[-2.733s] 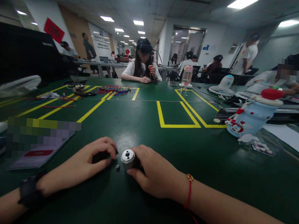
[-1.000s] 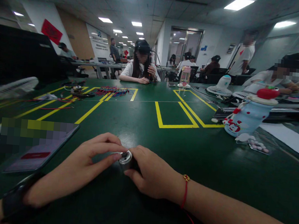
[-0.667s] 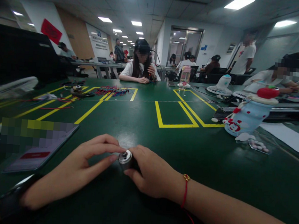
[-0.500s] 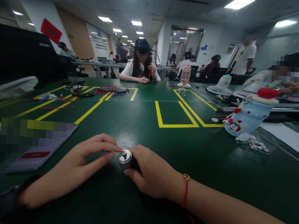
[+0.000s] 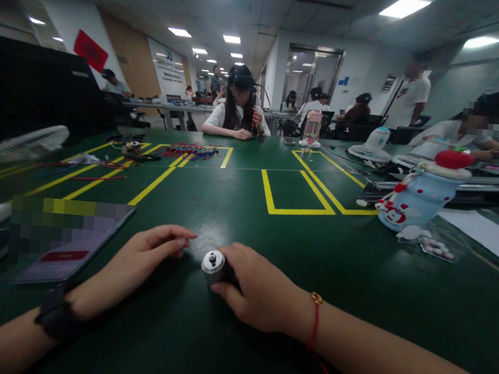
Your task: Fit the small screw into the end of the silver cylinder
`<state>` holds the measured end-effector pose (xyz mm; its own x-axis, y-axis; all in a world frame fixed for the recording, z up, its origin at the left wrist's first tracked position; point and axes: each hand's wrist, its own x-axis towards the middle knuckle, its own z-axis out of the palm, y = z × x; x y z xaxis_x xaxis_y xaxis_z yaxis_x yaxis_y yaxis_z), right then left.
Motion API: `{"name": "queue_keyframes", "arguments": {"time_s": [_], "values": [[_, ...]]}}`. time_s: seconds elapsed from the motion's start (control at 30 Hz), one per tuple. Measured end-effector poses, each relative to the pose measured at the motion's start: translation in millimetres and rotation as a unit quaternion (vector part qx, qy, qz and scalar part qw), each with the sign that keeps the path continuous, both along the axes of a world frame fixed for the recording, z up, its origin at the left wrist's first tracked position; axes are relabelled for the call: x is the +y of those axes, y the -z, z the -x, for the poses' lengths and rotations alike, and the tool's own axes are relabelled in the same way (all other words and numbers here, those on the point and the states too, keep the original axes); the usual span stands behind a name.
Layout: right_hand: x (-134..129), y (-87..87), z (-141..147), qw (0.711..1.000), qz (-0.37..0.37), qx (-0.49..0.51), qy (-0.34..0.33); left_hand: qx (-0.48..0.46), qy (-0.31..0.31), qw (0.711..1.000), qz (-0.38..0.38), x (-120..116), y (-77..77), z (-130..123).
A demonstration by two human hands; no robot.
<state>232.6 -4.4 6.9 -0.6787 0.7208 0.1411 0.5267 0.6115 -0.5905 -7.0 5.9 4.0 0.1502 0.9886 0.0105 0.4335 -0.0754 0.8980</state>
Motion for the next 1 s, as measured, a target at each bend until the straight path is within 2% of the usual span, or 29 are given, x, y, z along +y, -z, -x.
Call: {"name": "queue_keyframes", "arguments": {"time_s": [0.5,0.77,1.0], "values": [[0.3,-0.1,-0.2,1.0,0.006,0.006,-0.002,0.014,0.038,0.999,-0.012,-2.7,3.7,-0.2],[0.7,0.1,0.2,1.0,0.0,0.013,-0.007,0.095,0.129,0.982,-0.103,-9.6,-12.0,-9.8],[0.9,1.8,0.8,1.0,-0.017,0.024,-0.011,0.081,0.15,0.975,-0.144,-14.7,-19.5,-20.4]]}}
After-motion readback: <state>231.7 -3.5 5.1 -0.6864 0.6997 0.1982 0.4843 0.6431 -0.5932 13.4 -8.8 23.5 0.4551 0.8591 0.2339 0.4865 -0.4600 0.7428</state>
